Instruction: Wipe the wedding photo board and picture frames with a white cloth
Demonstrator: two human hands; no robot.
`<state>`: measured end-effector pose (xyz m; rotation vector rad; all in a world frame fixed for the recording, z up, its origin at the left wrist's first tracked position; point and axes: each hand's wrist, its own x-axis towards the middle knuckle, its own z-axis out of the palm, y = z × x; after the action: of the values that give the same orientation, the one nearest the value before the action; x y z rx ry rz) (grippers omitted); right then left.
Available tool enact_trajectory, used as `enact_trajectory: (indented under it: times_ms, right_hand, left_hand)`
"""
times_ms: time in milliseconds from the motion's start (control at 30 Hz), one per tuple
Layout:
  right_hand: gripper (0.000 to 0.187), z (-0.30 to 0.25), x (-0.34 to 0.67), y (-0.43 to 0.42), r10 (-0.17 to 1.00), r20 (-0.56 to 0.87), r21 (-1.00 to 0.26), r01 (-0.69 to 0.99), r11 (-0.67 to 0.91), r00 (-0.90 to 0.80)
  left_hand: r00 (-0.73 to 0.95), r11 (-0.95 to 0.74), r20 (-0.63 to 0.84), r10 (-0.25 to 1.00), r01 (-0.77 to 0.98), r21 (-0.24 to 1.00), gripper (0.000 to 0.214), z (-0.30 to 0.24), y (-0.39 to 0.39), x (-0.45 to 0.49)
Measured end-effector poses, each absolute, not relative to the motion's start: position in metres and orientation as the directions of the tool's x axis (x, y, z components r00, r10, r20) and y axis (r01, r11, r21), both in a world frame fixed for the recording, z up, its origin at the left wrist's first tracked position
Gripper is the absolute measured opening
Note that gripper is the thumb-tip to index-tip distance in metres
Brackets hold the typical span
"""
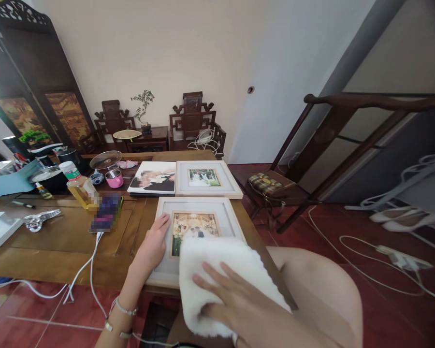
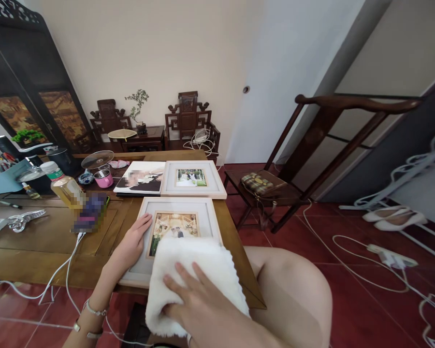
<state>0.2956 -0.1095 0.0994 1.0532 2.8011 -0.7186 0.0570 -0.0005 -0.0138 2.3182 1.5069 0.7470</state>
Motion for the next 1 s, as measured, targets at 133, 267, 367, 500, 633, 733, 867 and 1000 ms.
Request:
enact_trajectory:
  times_ms: [133, 267, 367, 500, 633, 733, 867, 1000]
  right_hand:
    - [0.071, 0.075, 0.291, -0.095, 0.638, -0.135, -0.365, 0.637, 0.679, -0.758]
    - [0.066, 0.040, 0.297, -0.046, 0.726, 0.055, -0.225, 0.700, 0.678, -0.685]
    - [0.062, 0.032, 0.301, -0.001, 0.766, 0.156, -0.099, 0.761, 0.641, -0.624]
    - [0.057, 0.034, 0.298, 0.042, 0.770, 0.216, 0.005, 0.789, 0.614, -0.601]
    - [0.059, 0.036, 0.294, 0.035, 0.732, 0.131, -0.003, 0.738, 0.675, -0.669]
    - [0.063, 0.047, 0.297, 0.000, 0.713, 0.015, -0.089, 0.709, 0.700, -0.701]
    - [0.062, 0.083, 0.303, -0.058, 0.652, -0.145, -0.250, 0.665, 0.704, -0.744]
    - [0.057, 0.107, 0.301, -0.096, 0.589, -0.276, -0.377, 0.650, 0.660, -0.759]
  left_hand:
    - [0.333, -0.430, 0.275, 0.902, 0.757, 0.493, 0.062, -0.014, -0.001, 0.056]
    - [0.318, -0.404, 0.251, 0.914, 0.765, 0.502, 0.062, -0.012, -0.003, 0.058]
    - [0.304, -0.390, 0.247, 0.920, 0.770, 0.505, 0.061, -0.010, -0.004, 0.059]
    - [0.306, -0.386, 0.237, 0.922, 0.771, 0.506, 0.060, -0.010, -0.004, 0.060]
    - [0.302, -0.400, 0.265, 0.916, 0.753, 0.522, 0.060, -0.013, -0.002, 0.059]
    - [0.299, -0.406, 0.280, 0.912, 0.750, 0.523, 0.059, -0.014, -0.002, 0.059]
    - [0.288, -0.395, 0.278, 0.916, 0.759, 0.518, 0.057, -0.013, -0.004, 0.059]
    - [0.285, -0.407, 0.300, 0.910, 0.751, 0.520, 0.058, -0.015, -0.004, 0.059]
